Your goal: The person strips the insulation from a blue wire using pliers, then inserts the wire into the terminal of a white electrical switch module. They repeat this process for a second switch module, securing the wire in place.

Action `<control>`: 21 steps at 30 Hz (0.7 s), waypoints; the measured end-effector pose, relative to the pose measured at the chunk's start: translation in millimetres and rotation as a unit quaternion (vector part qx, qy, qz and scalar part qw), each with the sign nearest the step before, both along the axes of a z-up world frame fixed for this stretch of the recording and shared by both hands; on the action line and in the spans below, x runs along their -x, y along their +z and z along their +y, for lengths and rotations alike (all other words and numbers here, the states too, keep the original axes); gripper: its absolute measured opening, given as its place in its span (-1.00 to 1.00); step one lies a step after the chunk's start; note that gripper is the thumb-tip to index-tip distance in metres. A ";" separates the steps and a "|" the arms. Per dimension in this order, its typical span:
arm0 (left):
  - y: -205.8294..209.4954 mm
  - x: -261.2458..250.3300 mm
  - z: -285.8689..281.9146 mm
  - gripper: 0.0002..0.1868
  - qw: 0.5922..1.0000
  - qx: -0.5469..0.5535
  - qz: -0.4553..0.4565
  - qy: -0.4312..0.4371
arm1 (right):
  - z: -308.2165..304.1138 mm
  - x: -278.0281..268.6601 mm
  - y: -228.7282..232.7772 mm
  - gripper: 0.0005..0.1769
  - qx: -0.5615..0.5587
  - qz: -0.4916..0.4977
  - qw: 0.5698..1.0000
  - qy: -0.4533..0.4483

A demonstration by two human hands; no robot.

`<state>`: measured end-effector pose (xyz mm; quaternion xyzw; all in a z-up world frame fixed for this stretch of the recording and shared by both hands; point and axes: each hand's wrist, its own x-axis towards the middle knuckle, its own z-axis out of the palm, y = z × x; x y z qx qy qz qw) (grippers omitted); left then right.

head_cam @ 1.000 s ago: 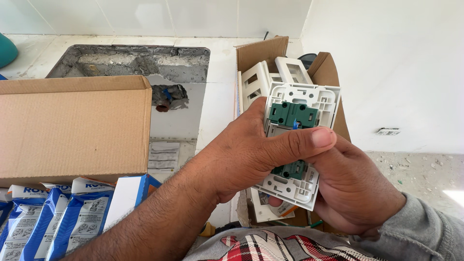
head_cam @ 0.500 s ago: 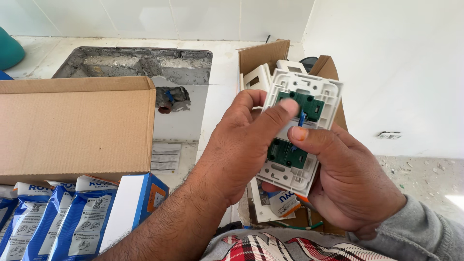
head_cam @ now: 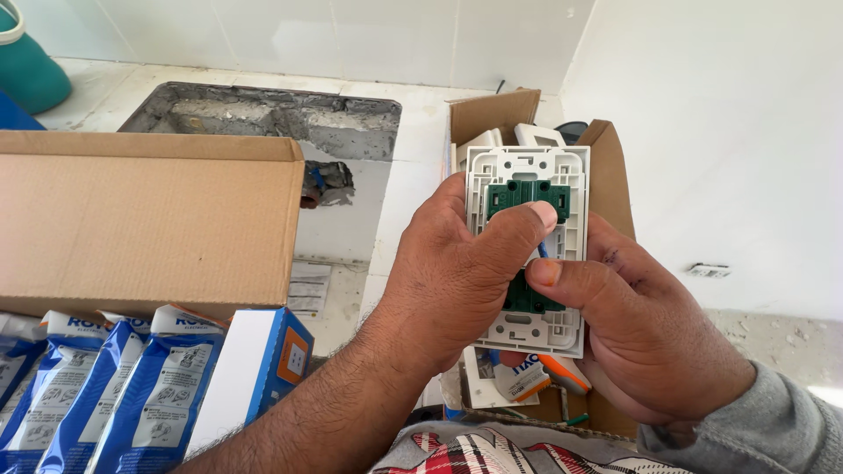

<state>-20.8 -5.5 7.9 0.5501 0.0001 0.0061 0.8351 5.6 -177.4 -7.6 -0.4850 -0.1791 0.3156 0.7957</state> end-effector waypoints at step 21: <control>39.4 116.7 321.0 -0.58 0.941 -0.174 -0.168 0.237 | 144.6 84.4 61.5 -0.44 0.113 -0.127 0.985 -0.037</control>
